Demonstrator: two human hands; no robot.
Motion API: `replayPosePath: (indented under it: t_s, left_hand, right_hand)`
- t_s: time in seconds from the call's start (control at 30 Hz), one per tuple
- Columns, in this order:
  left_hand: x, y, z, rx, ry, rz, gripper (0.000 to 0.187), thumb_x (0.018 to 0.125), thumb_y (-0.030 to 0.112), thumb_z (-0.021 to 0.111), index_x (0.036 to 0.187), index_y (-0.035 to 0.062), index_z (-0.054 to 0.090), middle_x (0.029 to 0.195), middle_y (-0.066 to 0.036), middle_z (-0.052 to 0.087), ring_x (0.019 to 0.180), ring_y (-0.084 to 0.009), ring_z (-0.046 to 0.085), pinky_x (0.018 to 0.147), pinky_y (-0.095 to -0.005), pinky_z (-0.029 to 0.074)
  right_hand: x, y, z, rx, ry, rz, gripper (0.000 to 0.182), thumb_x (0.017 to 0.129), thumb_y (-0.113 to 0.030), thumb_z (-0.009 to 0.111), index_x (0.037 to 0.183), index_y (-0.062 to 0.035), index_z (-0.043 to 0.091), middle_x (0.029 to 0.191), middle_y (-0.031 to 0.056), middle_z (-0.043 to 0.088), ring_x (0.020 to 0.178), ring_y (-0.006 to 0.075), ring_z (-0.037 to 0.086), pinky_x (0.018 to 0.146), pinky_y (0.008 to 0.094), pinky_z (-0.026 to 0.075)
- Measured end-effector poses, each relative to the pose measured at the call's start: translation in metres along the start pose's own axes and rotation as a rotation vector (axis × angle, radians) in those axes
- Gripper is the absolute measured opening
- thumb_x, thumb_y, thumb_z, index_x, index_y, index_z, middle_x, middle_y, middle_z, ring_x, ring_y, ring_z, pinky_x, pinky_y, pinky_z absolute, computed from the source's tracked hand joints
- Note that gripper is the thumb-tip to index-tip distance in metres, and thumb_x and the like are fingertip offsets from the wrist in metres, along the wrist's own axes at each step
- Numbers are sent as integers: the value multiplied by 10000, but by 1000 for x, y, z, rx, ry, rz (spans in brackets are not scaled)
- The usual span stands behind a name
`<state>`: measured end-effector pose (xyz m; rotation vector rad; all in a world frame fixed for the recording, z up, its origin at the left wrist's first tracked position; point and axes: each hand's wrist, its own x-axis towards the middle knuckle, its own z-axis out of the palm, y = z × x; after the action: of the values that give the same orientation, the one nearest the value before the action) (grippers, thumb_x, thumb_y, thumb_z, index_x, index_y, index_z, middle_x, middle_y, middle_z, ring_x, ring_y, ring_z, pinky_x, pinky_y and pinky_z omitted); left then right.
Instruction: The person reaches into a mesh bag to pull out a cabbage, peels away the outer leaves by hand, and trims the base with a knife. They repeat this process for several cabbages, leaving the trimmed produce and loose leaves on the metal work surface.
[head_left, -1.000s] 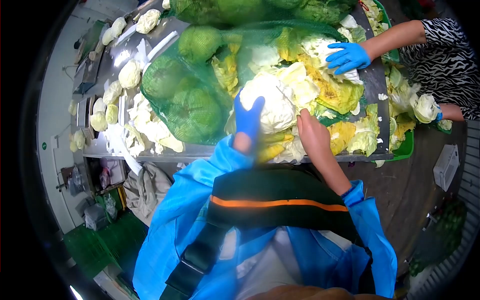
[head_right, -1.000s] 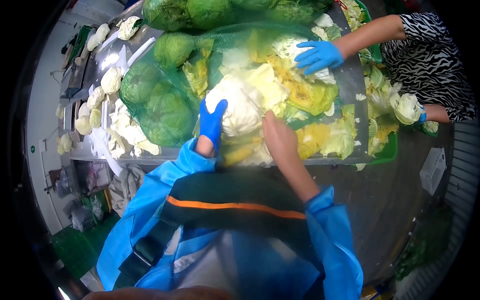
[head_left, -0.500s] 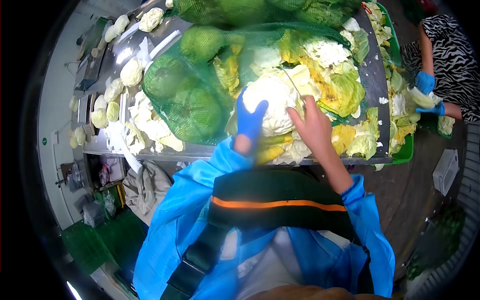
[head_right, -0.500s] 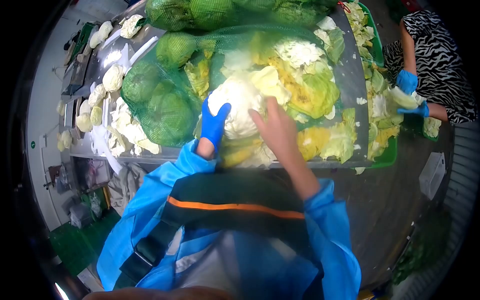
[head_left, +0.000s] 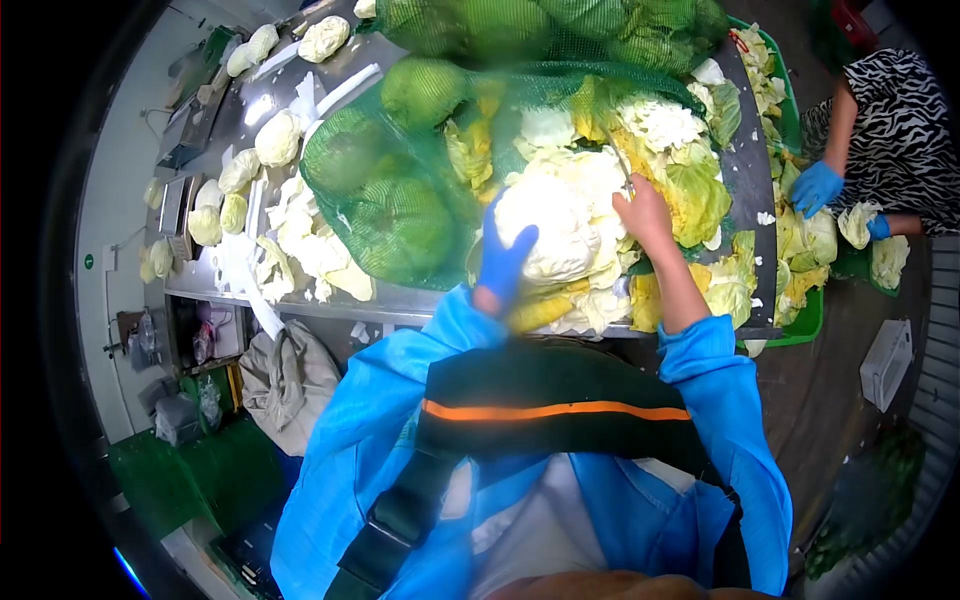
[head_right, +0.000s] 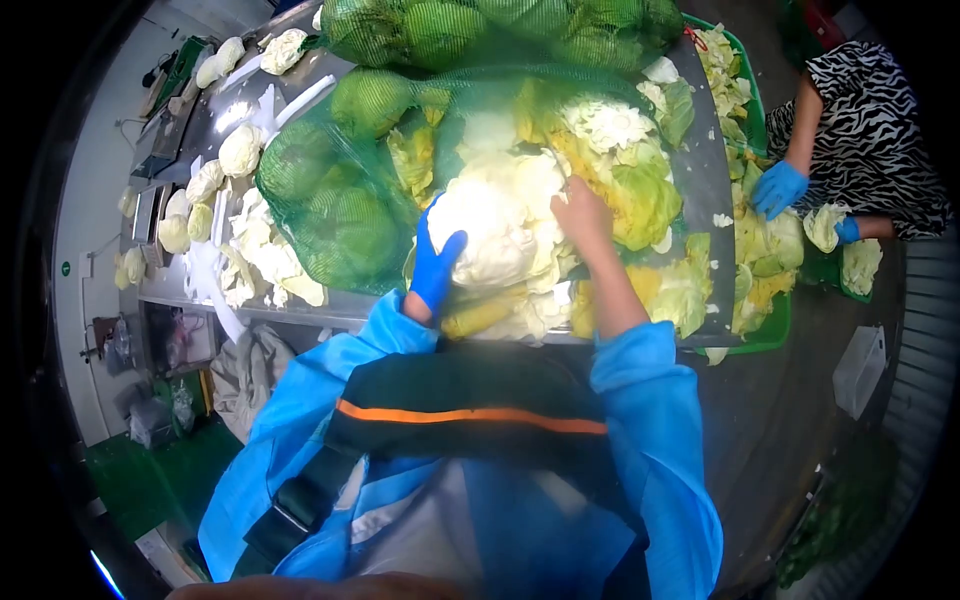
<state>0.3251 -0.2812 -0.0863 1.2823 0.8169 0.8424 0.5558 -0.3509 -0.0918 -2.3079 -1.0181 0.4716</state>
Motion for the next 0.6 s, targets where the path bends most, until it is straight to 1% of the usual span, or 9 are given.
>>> replayPosePath:
  t_s: [0.07, 0.17, 0.33, 0.37, 0.43, 0.5, 0.53, 0.57, 0.6]
  left_hand:
    - [-3, 4, -7, -318, -57, -210, 730, 847, 261, 684, 1443, 51, 319, 1382, -160, 446, 1251, -292, 459, 1031, -410, 418]
    - [9, 13, -25, -843, -179, -556, 692, 893, 383, 601, 1447, 62, 335, 1431, -149, 424, 1277, -337, 448, 1052, -469, 405]
    - [23, 23, -28, -942, -240, -403, 687, 913, 426, 556, 1450, 58, 337, 1436, -170, 416, 1285, -341, 440, 1084, -455, 368]
    - [27, 28, -25, -949, -210, -411, 689, 913, 428, 555, 1450, 56, 337, 1437, -170, 415, 1287, -339, 438, 1087, -451, 366]
    - [33, 39, -16, -977, -203, -416, 671, 929, 430, 534, 1445, 47, 340, 1430, -163, 427, 1268, -322, 463, 1084, -441, 375]
    - [35, 41, -5, -797, -254, -318, 602, 986, 420, 388, 1459, 54, 322, 1461, -169, 392, 1322, -336, 404, 1105, -493, 327]
    - [36, 41, 0, -709, -278, -267, 576, 1014, 415, 316, 1465, 58, 313, 1477, -171, 375, 1349, -344, 375, 1116, -519, 303]
    - [39, 42, -3, -848, -417, -340, 591, 1013, 438, 307, 1467, 59, 310, 1474, -168, 380, 1345, -341, 383, 1114, -510, 309]
    - [43, 43, -10, -987, -555, -414, 606, 1012, 460, 298, 1468, 60, 306, 1471, -164, 386, 1341, -338, 390, 1112, -502, 315]
  right_hand:
    - [-11, -9, -6, -13, -43, 17, 360, 825, -292, 599, 1101, -64, 564, 880, 223, 663, 839, 413, 634, 743, 479, 496]
    - [-26, -10, -22, 51, 101, -18, 362, 818, -259, 633, 1084, -24, 560, 808, 226, 656, 742, 397, 648, 648, 448, 491]
    - [-39, 2, -63, -18, 275, -29, 350, 855, -284, 638, 1070, -22, 546, 704, 192, 639, 603, 346, 639, 540, 423, 481]
    - [-47, -23, -81, -109, 165, 60, 403, 866, -342, 641, 1122, -49, 535, 870, 203, 672, 763, 388, 656, 663, 457, 507]
    - [-56, -51, -82, -27, 154, -37, 726, 801, -469, 695, 1360, -98, 417, 1139, 180, 636, 913, 351, 655, 755, 448, 510]
    - [-64, -89, -88, 216, -189, 134, 852, 774, -533, 702, 1409, -79, 360, 1107, 195, 629, 968, 319, 640, 836, 415, 496]
    - [-69, -91, -75, 492, -179, 2, 819, 790, -482, 714, 1404, -71, 360, 1083, 188, 629, 969, 286, 639, 837, 397, 496]
    - [-73, -92, -67, 700, -46, -203, 745, 813, -393, 722, 1382, -55, 379, 1049, 158, 650, 934, 240, 653, 811, 371, 509]
    - [-73, -95, -69, 774, -58, -192, 721, 818, -371, 721, 1370, -47, 389, 1049, 155, 651, 938, 226, 651, 810, 361, 510]
